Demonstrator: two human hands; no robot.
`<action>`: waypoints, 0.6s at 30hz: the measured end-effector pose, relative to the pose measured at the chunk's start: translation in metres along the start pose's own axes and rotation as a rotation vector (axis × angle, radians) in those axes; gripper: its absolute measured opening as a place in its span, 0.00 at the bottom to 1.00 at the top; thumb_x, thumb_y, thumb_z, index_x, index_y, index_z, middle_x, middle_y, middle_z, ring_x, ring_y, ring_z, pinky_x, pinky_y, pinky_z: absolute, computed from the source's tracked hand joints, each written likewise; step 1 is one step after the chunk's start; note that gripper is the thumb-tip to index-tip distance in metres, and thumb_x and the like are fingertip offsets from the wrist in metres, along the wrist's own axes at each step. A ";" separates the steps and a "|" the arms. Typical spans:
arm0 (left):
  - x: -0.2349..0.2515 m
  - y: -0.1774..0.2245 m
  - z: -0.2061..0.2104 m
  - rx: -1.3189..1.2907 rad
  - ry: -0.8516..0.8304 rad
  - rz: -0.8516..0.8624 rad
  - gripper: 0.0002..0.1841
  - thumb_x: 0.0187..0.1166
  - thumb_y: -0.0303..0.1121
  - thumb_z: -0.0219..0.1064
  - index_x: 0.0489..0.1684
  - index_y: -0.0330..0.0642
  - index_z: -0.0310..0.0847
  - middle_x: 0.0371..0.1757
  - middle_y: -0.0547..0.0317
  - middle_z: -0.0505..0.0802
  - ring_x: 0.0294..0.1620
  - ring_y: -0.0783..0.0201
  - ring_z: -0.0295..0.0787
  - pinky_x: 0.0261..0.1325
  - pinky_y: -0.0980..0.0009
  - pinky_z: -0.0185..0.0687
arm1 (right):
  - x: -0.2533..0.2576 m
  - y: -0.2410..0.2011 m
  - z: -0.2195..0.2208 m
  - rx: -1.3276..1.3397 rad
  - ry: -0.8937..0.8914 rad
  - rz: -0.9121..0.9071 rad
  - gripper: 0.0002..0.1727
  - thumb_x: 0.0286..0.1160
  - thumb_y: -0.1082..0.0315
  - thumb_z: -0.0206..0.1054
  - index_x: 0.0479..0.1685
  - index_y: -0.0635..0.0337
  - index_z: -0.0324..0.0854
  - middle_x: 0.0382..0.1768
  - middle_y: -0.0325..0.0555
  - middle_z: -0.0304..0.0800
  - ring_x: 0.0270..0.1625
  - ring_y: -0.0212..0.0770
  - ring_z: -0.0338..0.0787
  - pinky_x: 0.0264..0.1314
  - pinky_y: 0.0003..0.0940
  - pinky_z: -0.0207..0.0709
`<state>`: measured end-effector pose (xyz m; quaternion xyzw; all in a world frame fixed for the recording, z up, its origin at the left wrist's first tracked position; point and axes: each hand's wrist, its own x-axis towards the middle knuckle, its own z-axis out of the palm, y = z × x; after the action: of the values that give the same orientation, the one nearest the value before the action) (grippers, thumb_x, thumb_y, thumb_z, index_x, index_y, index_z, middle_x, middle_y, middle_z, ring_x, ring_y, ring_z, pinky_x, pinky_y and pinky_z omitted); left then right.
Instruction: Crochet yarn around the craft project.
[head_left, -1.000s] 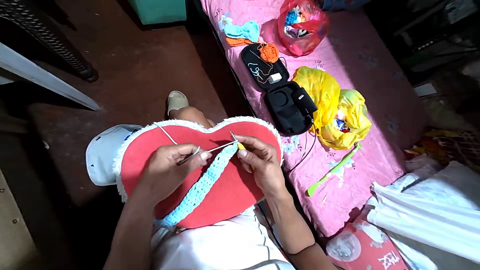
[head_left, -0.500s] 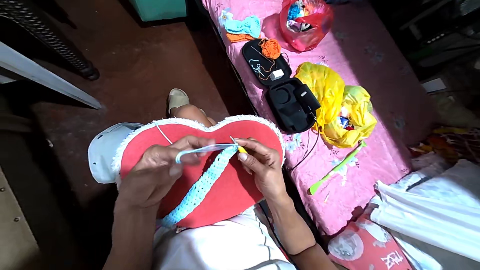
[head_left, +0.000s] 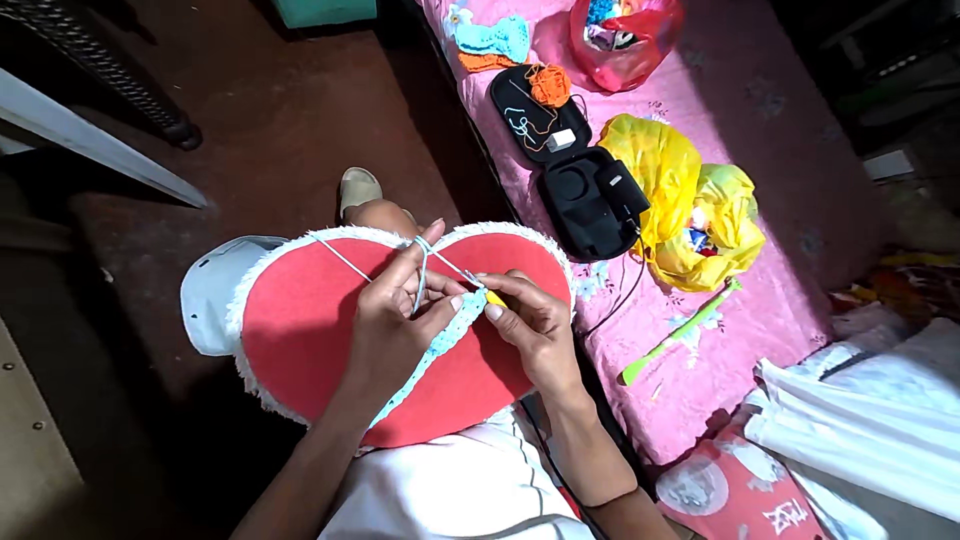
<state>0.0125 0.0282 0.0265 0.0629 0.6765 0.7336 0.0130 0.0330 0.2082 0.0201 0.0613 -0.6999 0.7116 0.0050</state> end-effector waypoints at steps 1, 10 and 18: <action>-0.001 0.001 0.002 0.013 -0.010 -0.012 0.41 0.63 0.16 0.72 0.85 0.37 0.66 0.37 0.63 0.96 0.33 0.74 0.92 0.39 0.83 0.87 | 0.001 -0.001 -0.001 0.050 -0.012 0.019 0.15 0.75 0.80 0.63 0.57 0.67 0.89 0.44 0.39 0.87 0.32 0.20 0.78 0.32 0.15 0.73; -0.006 0.000 0.008 0.018 -0.003 0.033 0.38 0.64 0.16 0.72 0.83 0.39 0.72 0.38 0.63 0.97 0.32 0.75 0.91 0.37 0.83 0.86 | 0.002 -0.001 0.003 0.246 0.075 0.048 0.18 0.65 0.87 0.68 0.54 0.68 0.91 0.46 0.46 0.95 0.35 0.24 0.88 0.42 0.20 0.84; -0.007 -0.002 0.007 -0.301 0.057 -0.146 0.35 0.65 0.12 0.67 0.80 0.40 0.76 0.37 0.58 0.96 0.35 0.70 0.93 0.42 0.78 0.89 | 0.000 0.002 0.005 0.260 0.123 0.026 0.18 0.63 0.87 0.68 0.52 0.66 0.92 0.46 0.46 0.96 0.36 0.25 0.89 0.42 0.20 0.85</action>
<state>0.0196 0.0344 0.0241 -0.0098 0.5619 0.8252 0.0565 0.0334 0.2035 0.0184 0.0088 -0.6010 0.7986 0.0306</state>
